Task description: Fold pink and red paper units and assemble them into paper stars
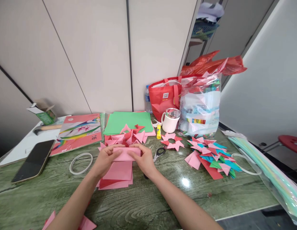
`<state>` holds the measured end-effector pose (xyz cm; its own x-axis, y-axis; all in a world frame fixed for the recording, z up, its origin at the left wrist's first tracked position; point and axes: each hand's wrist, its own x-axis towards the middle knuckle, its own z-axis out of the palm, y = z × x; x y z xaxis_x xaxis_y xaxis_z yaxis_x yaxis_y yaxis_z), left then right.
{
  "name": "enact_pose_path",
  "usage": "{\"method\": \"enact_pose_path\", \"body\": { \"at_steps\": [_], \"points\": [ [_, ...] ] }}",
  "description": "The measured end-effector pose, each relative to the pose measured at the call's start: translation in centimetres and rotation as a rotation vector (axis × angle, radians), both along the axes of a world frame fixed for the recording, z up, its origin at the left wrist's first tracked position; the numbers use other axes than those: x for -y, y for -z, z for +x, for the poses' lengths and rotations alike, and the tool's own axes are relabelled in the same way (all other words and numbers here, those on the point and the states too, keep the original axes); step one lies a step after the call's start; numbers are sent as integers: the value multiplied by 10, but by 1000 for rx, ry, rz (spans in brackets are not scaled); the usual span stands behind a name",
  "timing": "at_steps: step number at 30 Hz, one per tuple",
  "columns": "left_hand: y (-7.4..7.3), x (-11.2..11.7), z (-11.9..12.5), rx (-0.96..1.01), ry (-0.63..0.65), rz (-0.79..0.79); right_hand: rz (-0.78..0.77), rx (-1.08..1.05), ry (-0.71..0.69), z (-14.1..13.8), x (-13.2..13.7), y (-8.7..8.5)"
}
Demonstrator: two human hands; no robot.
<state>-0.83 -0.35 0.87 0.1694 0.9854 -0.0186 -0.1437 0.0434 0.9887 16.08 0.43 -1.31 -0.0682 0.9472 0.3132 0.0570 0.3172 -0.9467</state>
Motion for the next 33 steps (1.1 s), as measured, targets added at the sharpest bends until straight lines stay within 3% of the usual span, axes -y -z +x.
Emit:
{"method": "enact_pose_path", "body": {
  "at_steps": [21, 33],
  "points": [
    [-9, 3, 2, -110, -36, 74, -40, -52, -2, 0, -1, -3],
    [-5, 1, -1, -328, 14, 203, 34, 108, -112, 5, -4, -9]
  ]
}}
